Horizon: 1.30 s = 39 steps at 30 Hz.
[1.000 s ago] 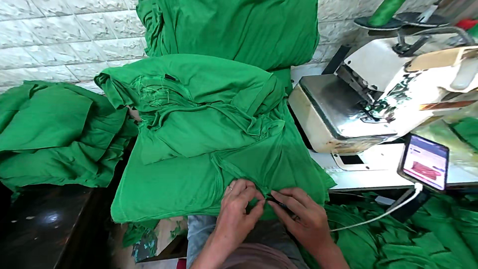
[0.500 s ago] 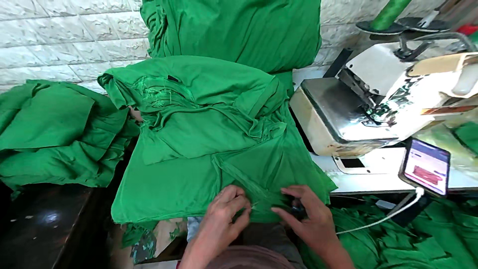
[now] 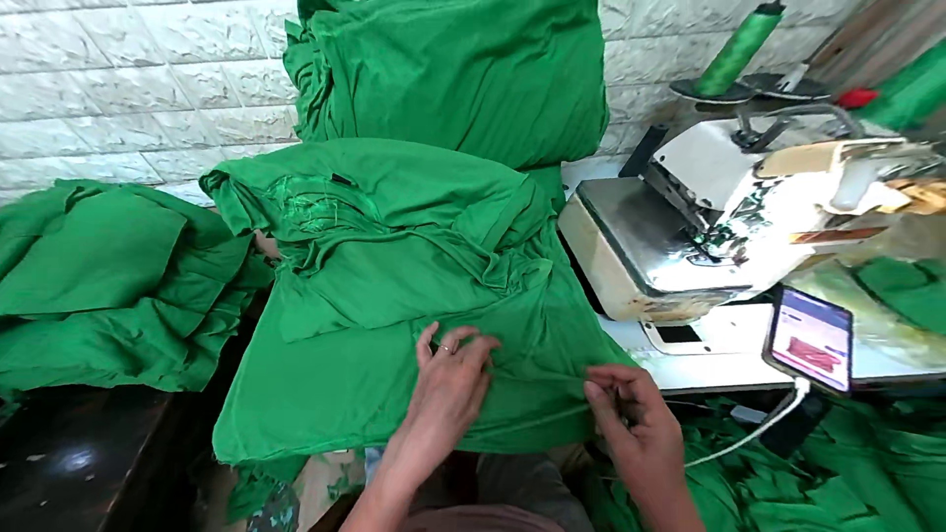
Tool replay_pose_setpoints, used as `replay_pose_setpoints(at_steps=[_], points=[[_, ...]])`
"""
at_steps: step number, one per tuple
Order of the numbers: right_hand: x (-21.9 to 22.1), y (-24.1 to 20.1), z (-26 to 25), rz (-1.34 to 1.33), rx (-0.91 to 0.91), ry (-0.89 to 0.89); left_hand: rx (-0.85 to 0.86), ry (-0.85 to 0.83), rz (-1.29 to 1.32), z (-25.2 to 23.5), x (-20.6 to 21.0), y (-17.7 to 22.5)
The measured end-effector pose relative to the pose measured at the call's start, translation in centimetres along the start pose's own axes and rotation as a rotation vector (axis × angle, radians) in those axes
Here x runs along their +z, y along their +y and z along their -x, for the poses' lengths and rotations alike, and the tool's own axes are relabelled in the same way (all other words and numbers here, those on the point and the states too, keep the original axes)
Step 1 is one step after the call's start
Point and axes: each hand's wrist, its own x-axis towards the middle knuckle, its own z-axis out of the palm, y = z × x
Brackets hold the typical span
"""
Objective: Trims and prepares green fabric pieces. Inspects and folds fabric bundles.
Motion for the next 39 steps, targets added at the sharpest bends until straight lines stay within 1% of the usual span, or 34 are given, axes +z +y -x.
replay_pose_setpoints(at_steps=[1,3,5,7,8,10,12,14,15,17,18,20,21,24,26,28,31,33,37,39], points=[[-0.1,0.1,-0.3,0.028,0.004,0.018,-0.02,0.0,0.01,-0.6,0.4,-0.2],[-0.3,0.5,-0.5,0.178,0.046,0.009,-0.073,-0.019,-0.017,-1.5,1.1,-0.5],[-0.2,1.0,-0.7,0.338,0.084,-0.037,-0.073,0.021,-0.166,-1.9,1.7,-0.5],[-0.4,0.6,-0.9,0.408,0.112,-0.041,-0.047,0.091,-0.253,-2.2,1.7,0.1],[-0.6,0.2,-0.9,0.42,0.113,-0.026,-0.038,0.118,-0.224,-2.3,1.6,0.6],[-1.0,-0.7,-1.2,0.413,0.086,0.024,-0.034,0.138,-0.046,-2.1,1.4,1.3],[-1.2,-1.7,-1.7,0.296,0.039,0.059,-0.064,0.139,0.172,-2.0,1.7,1.9],[-0.9,-2.6,-2.1,0.048,0.007,0.041,-0.096,0.117,0.291,-2.1,2.2,2.7],[-0.6,-2.9,-2.3,-0.093,0.009,0.01,-0.103,0.1,0.285,-2.3,2.6,3.1],[0.5,-2.9,-2.7,-0.333,0.047,-0.063,-0.115,0.024,0.171,-2.7,3.5,3.6],[1.0,-2.5,-2.9,-0.388,0.08,-0.093,-0.118,-0.026,0.114,-2.9,4.0,3.7],[1.9,-1.0,-3.1,-0.378,0.174,-0.139,-0.126,-0.057,0.104,-3.2,4.7,3.2],[2.1,-0.3,-3.2,-0.381,0.232,-0.152,-0.167,-0.079,0.164,-3.4,4.3,2.8],[1.5,0.4,-3.6,-0.52,0.332,-0.176,-0.352,-0.17,0.426,-3.9,2.2,1.4],[1.2,0.2,-3.5,-0.528,0.381,-0.18,-0.411,-0.218,0.526,-4.0,1.6,0.8],[1.0,-0.3,-3.5,-0.473,0.383,-0.209,-0.427,-0.234,0.56,-4.2,1.7,0.8],[0.7,-0.7,-3.4,-0.292,0.279,-0.31,-0.437,-0.216,0.579,-4.2,1.9,1.0],[0.5,-1.1,-3.2,-0.155,0.26,-0.349,-0.447,-0.196,0.592,-4.2,2.1,1.1],[0.9,-1.6,-2.7,0.252,0.236,-0.337,-0.46,-0.161,0.607,-4.1,2.4,1.3],[1.2,-1.6,-2.5,0.356,0.21,-0.325,-0.454,-0.15,0.61,-4.0,2.4,1.3]])
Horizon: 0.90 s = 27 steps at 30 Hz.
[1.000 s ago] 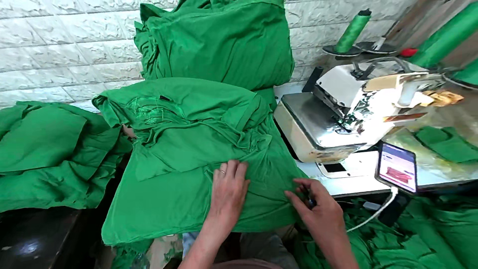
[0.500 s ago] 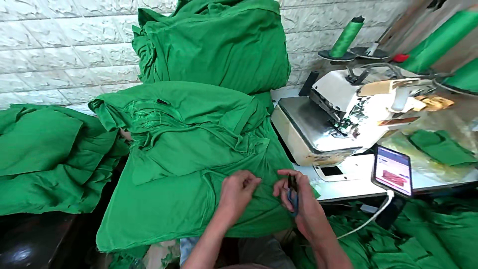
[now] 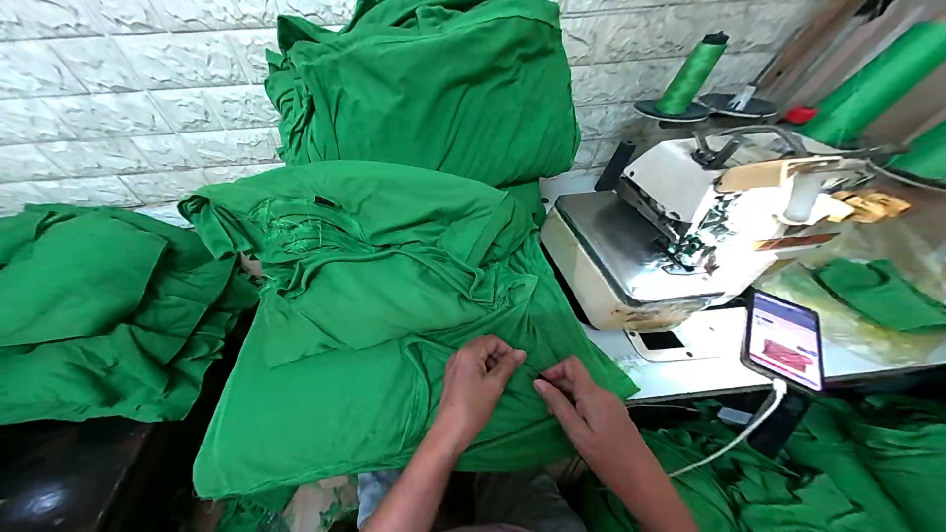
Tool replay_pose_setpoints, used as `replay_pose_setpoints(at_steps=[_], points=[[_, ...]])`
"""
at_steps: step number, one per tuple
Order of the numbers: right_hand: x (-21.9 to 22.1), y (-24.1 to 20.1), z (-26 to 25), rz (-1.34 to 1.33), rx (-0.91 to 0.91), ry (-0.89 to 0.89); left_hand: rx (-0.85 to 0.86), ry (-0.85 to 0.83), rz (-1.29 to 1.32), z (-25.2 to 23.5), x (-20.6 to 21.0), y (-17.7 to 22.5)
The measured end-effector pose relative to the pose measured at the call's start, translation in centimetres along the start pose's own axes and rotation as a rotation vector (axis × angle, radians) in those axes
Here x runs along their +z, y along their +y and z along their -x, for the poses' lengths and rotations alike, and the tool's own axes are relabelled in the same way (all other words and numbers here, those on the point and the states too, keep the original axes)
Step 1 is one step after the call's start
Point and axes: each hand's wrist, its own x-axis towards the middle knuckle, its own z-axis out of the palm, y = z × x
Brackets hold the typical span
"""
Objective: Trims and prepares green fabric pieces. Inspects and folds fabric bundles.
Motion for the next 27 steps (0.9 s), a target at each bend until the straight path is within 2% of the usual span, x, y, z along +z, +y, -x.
replay_pose_setpoints(at_steps=[7,13,27], points=[[1.1,-1.0,0.4,0.221,-0.126,0.163,0.015,0.013,0.046,-0.1,0.2,-0.3],[1.8,-1.1,0.0,0.289,-0.171,0.201,0.023,0.018,0.08,-0.3,0.2,-0.4],[1.6,0.3,0.0,0.071,-0.153,0.156,0.03,0.034,0.14,-0.1,0.2,-0.6]])
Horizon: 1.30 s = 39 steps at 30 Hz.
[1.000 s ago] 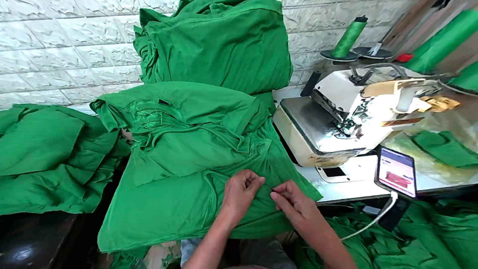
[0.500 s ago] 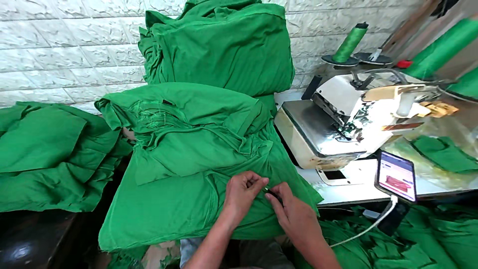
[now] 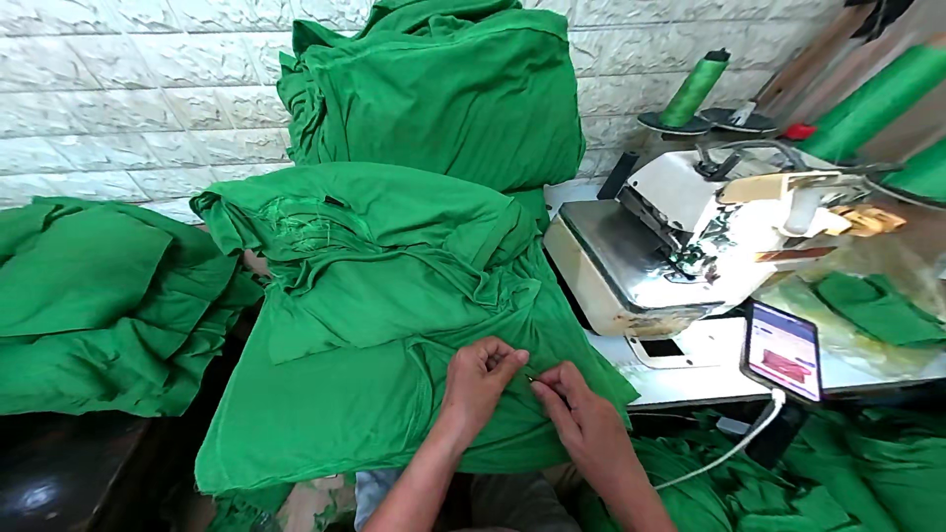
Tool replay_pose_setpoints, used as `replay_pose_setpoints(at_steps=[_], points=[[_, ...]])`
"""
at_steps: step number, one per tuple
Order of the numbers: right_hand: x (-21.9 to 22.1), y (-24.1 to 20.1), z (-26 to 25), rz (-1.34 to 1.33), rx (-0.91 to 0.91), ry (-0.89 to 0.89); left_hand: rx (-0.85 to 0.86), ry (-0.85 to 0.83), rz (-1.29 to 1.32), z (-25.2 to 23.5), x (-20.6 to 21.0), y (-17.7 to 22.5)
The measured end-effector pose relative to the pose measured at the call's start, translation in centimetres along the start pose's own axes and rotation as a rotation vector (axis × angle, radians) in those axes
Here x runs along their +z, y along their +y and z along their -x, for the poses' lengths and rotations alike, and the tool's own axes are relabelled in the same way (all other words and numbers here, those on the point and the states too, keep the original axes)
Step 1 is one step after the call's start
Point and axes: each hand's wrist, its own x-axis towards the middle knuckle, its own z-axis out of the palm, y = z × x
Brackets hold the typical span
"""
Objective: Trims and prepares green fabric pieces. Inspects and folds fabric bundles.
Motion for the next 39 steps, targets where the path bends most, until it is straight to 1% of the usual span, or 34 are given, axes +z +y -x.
replay_pose_setpoints(at_steps=[2,6,8,11,13,15,18,19,21,23,24,25,27,28,29,30,31,32,34,36,37,39], points=[[0.0,0.0,0.0,-0.01,0.016,-0.002,-0.002,-0.001,0.011,0.0,0.0,0.0],[0.2,-1.0,-0.3,0.104,0.025,0.008,0.014,0.0,0.014,0.0,0.1,0.0],[0.3,-0.9,-0.4,0.073,0.029,0.012,0.033,0.006,0.028,-0.1,0.0,-0.3],[0.0,-0.3,-0.3,-0.154,0.079,0.014,0.099,0.02,0.12,0.5,-0.4,-0.5],[-0.4,-0.1,-0.3,-0.364,0.11,0.069,0.134,-0.011,0.182,2.1,-1.1,0.1],[-0.7,0.0,-0.3,-0.487,0.081,0.158,0.177,-0.081,0.209,4.6,-2.6,0.4],[-1.1,-0.1,-0.5,-0.476,0.004,0.254,0.235,-0.202,0.095,9.3,-6.9,-0.1],[-1.2,-0.3,-0.7,-0.434,-0.012,0.266,0.22,-0.218,0.039,10.9,-8.9,-0.5],[-0.9,-0.4,-1.2,-0.331,-0.072,0.238,0.113,-0.187,-0.063,14.5,-12.7,-1.2],[-0.1,-0.9,-1.9,-0.256,-0.203,0.146,-0.025,-0.077,-0.188,17.8,-15.5,-1.5],[0.5,-1.4,-2.2,-0.244,-0.287,0.073,-0.068,0.008,-0.255,18.9,-16.1,-1.4],[1.3,-2.1,-2.5,-0.24,-0.376,-0.009,-0.076,0.106,-0.299,19.6,-16.1,-1.2],[3.4,-3.4,-2.8,-0.205,-0.543,-0.177,0.007,0.291,-0.32,19.8,-14.9,-0.8],[4.4,-4.2,-2.8,-0.178,-0.6,-0.239,0.065,0.363,-0.326,19.3,-13.9,-0.7],[5.0,-5.1,-2.8,-0.151,-0.618,-0.285,0.106,0.423,-0.349,18.6,-12.7,-0.7],[4.9,-6.6,-2.9,-0.137,-0.577,-0.357,0.129,0.467,-0.397,17.8,-11.5,-0.8],[3.9,-8.7,-3.0,-0.175,-0.471,-0.461,0.141,0.496,-0.47,17.0,-10.4,-0.9],[3.1,-10.2,-3.2,-0.226,-0.396,-0.499,0.15,0.517,-0.552,16.1,-9.5,-1.1],[2.1,-11.3,-3.4,-0.347,-0.351,-0.458,0.199,0.609,-0.739,14.4,-8.2,-2.1],[1.5,-10.7,-3.7,-0.459,-0.355,-0.413,0.245,0.776,-0.87,13.0,-8.0,-2.6],[1.0,-10.2,-3.9,-0.48,-0.364,-0.395,0.247,0.879,-0.915,12.6,-8.3,-2.7],[0.3,-8.8,-4.4,-0.4,-0.419,-0.295,0.215,1.065,-0.971,12.3,-10.3,-2.5]])
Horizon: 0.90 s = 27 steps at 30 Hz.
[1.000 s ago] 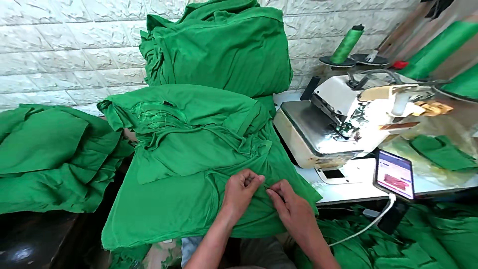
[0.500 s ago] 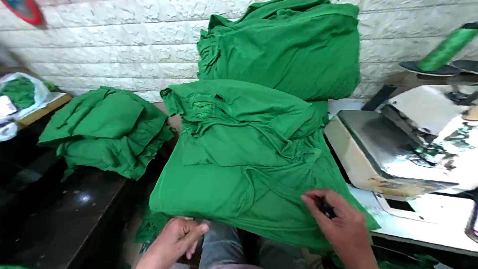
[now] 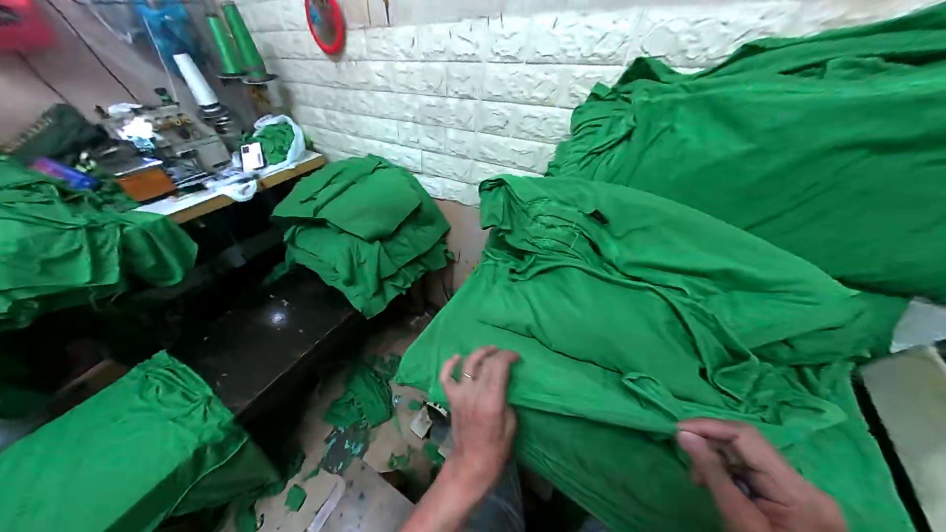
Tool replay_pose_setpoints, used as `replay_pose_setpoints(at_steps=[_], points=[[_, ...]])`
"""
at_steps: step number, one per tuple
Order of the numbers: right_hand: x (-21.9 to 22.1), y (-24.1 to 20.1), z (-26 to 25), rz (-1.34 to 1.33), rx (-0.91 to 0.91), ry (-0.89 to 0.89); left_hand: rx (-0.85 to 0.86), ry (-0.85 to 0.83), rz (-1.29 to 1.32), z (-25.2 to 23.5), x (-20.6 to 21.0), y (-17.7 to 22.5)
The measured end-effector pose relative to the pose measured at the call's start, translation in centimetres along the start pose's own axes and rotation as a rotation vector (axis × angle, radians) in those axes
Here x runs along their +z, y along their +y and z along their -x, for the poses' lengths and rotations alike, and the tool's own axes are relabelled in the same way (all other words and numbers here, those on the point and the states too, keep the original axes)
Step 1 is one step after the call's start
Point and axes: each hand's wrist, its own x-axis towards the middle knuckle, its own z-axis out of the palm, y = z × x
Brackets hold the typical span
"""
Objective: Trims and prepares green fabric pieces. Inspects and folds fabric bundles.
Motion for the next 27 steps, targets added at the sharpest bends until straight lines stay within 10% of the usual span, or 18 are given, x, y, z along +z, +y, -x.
replay_pose_setpoints(at_steps=[5,9,12,17,27], points=[[-2.7,4.7,1.5,0.449,-0.078,0.037,-0.01,-0.043,-0.023,-0.9,-3.2,-7.2],[-2.5,5.6,2.4,0.428,0.177,-0.244,-0.099,-0.564,0.066,3.2,-6.7,-10.0],[-3.0,4.7,2.0,0.304,0.264,-0.089,-0.204,-0.48,0.137,6.3,-7.9,-10.8],[-1.5,3.4,-0.5,-0.02,0.058,0.265,-0.281,-0.052,0.293,6.3,-5.5,-6.0],[6.5,5.6,-2.7,-0.375,0.215,0.162,0.159,-0.342,0.286,0.5,5.0,3.4]])
